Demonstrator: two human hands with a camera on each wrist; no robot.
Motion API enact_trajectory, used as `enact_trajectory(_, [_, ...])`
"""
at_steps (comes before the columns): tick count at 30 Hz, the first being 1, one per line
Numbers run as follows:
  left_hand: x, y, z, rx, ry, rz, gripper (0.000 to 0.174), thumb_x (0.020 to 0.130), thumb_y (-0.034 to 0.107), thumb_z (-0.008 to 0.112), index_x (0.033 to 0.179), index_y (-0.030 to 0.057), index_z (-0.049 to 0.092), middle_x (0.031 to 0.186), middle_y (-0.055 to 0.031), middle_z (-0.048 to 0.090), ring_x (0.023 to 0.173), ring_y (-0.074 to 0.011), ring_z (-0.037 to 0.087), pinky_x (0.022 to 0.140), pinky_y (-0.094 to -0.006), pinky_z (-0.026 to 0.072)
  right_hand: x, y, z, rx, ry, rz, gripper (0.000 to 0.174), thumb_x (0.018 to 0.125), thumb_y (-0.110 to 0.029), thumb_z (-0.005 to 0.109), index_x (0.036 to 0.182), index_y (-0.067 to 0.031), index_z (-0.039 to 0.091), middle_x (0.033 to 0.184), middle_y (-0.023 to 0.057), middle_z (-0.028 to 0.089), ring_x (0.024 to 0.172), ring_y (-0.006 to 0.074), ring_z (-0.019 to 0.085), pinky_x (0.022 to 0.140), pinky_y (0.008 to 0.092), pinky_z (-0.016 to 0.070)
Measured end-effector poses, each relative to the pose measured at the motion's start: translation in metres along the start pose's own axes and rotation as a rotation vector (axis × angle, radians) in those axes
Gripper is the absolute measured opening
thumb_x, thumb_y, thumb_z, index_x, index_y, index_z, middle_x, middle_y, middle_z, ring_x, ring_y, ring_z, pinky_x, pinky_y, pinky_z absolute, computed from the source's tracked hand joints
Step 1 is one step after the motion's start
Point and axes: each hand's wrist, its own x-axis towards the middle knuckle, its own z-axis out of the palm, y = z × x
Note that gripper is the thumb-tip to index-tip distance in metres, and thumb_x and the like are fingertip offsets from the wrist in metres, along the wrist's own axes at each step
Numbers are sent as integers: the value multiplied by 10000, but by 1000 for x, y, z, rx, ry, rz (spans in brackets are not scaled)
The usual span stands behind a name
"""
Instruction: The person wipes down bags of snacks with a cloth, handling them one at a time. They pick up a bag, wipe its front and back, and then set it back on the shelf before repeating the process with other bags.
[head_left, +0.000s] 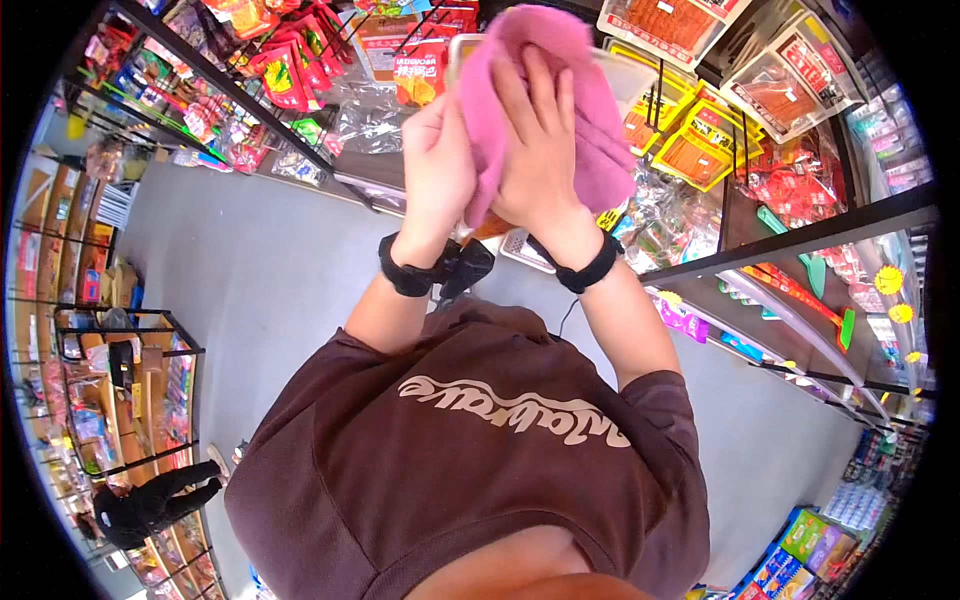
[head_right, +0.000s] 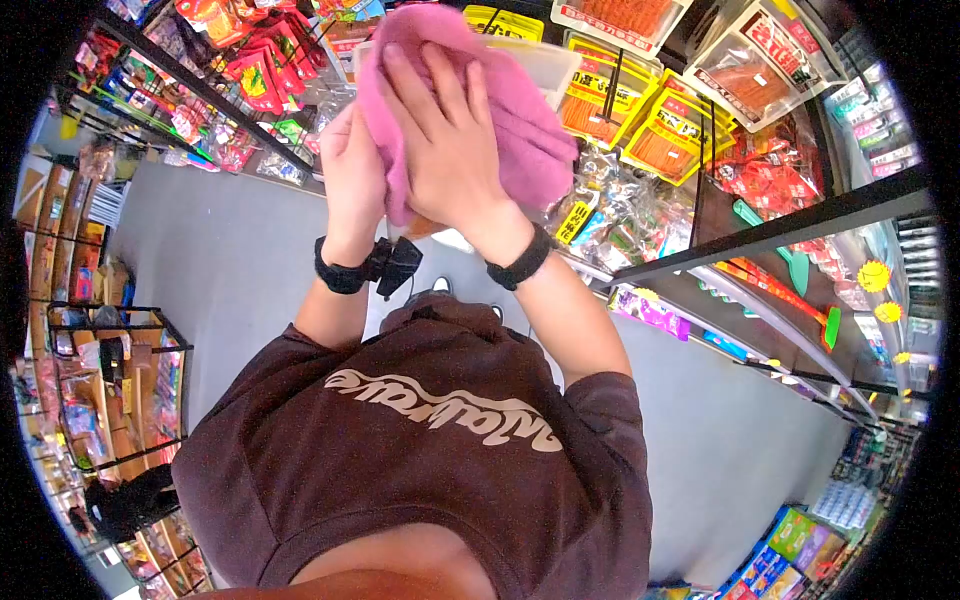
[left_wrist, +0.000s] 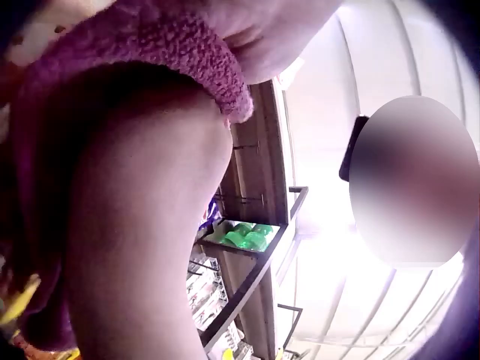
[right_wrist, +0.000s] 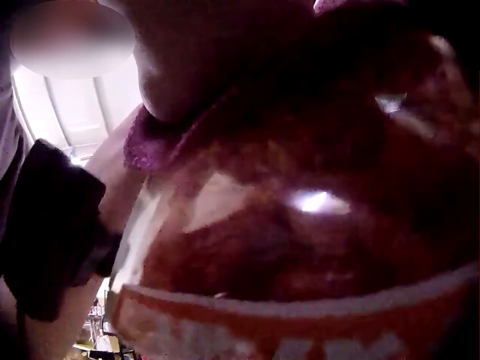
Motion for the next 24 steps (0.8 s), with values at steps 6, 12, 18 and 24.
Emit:
enact_trajectory(6, [1, 1, -1, -202, 94, 93, 342, 938, 247, 410, 962, -37, 598, 867, -43, 619, 739, -60, 543, 664, -205, 443, -28, 14, -2, -172, -8, 238, 642, 710, -227, 574, 1266, 14, 361, 1371, 220, 248, 1240, 423, 233, 997, 557, 163])
enact_trajectory(12, [-2, 7, 1, -273, 117, 165, 378, 939, 278, 401, 986, -46, 590, 930, -71, 619, 817, -99, 567, 728, -234, 455, -76, -7, 16, 188, 104, 359, 742, 745, -239, 541, 1313, 85, 189, 1355, 311, 175, 1251, 494, 140, 1011, 558, 129])
enact_trajectory(18, [-7, 1, -2, -202, 46, 155, 394, 941, 279, 393, 995, -58, 589, 930, -87, 618, 819, -113, 569, 738, -241, 456, -87, -13, 33, -69, -30, 200, 579, 671, -265, 592, 1211, -93, 473, 1256, 245, 366, 1141, 444, 336, 937, 620, 173])
enact_trajectory(24, [-2, 11, -19, -256, 54, 90, 367, 932, 250, 415, 975, -64, 599, 939, -109, 622, 819, -128, 581, 751, -250, 460, -48, 12, 9, -48, 70, 322, 610, 670, -157, 549, 1254, -48, 413, 1320, 261, 297, 1172, 466, 301, 964, 587, 184])
